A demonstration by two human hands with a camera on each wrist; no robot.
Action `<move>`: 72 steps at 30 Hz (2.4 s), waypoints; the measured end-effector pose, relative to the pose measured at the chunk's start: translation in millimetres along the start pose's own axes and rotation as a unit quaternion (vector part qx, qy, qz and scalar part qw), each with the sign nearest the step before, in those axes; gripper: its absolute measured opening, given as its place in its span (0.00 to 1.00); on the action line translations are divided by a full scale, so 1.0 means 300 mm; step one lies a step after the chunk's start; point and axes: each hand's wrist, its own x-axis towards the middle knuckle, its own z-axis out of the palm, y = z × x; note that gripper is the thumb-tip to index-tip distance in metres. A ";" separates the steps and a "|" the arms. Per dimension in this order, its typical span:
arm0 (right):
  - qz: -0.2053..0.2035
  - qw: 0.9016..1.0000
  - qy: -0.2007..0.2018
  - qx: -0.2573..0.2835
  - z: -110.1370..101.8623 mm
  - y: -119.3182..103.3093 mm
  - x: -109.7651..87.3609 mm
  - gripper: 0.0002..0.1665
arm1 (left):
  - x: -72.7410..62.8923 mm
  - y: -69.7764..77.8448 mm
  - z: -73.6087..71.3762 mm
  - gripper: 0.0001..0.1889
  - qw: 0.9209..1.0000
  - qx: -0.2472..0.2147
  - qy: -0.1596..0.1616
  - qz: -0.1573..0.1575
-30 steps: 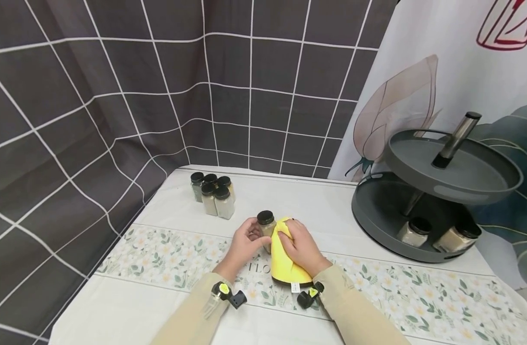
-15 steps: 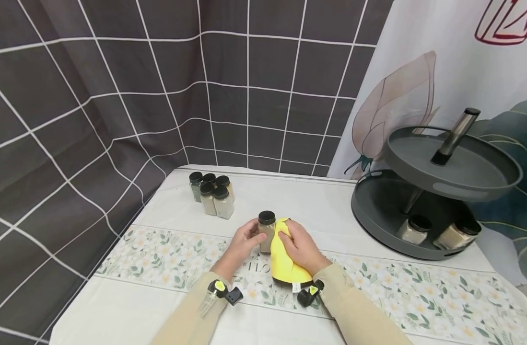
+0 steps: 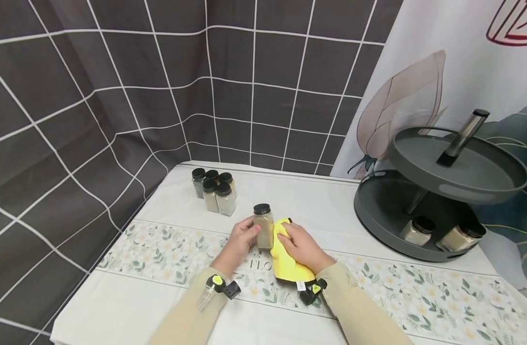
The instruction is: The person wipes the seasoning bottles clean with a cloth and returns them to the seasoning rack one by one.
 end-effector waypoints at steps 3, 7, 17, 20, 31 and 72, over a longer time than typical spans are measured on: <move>-0.019 0.999 -0.027 -0.024 -0.006 0.002 0.003 0.08 | 0.002 0.004 0.004 0.29 0.998 -0.043 0.036 0.001; -0.013 0.999 -0.042 -0.001 -0.022 0.008 0.006 0.06 | 0.005 0.006 0.007 0.29 0.995 -0.068 0.066 0.011; 0.042 0.991 0.038 0.121 -0.233 0.031 -0.015 0.08 | 0.017 0.003 0.018 0.29 0.991 -0.066 0.113 0.029; 0.005 0.999 0.040 0.019 -0.289 0.018 -0.013 0.09 | 0.019 0.001 0.020 0.28 0.990 -0.056 0.122 0.035; 0.064 0.987 -0.125 -0.074 -0.127 -0.125 0.031 0.35 | 0.004 -0.005 0.033 0.28 0.933 0.233 0.232 0.145; 0.278 0.896 0.271 -0.214 -0.557 0.113 -0.129 0.31 | 0.004 -0.030 0.057 0.29 0.941 0.296 0.116 0.118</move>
